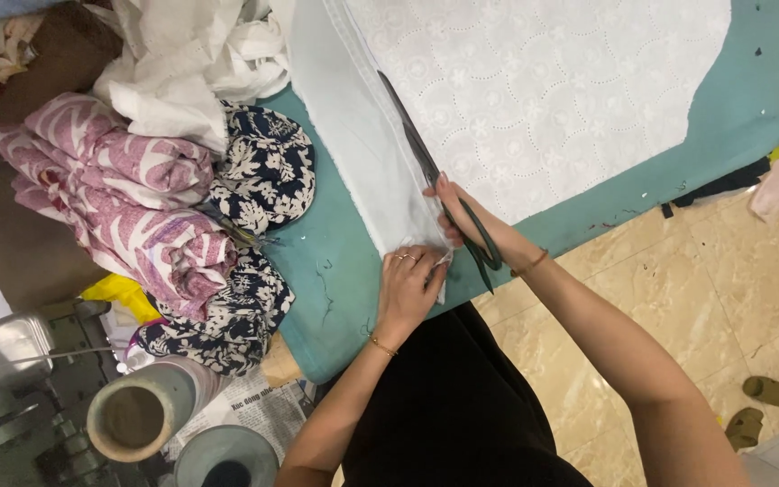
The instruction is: Cutting and marking white patterned fabric to create garment pieces on a tailoring workbench.
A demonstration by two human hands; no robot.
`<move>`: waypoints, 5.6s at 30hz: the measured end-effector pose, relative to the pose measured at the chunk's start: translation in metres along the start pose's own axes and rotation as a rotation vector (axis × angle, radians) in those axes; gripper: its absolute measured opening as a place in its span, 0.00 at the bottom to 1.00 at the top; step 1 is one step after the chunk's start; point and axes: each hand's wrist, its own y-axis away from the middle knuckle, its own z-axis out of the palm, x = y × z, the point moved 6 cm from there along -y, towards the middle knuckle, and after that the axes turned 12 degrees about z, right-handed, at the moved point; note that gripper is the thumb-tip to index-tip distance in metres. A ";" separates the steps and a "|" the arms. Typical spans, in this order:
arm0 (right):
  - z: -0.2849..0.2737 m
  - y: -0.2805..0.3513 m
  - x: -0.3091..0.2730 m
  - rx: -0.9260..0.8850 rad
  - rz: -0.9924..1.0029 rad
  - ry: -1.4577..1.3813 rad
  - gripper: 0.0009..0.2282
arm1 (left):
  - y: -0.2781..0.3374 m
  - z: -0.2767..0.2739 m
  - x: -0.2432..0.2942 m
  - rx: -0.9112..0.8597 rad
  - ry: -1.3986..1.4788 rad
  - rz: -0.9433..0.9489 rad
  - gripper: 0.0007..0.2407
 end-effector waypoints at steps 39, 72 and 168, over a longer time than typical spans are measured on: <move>0.004 -0.114 -0.106 0.117 -0.088 0.136 0.43 | -0.001 -0.001 -0.001 -0.020 0.061 -0.051 0.04; -0.420 0.082 0.109 0.822 -0.238 0.116 0.28 | -0.169 0.055 0.002 0.297 -0.558 -0.170 0.10; -0.518 -0.196 -0.129 0.448 -0.984 0.027 0.05 | -0.445 0.349 -0.056 -0.141 -0.366 0.042 0.21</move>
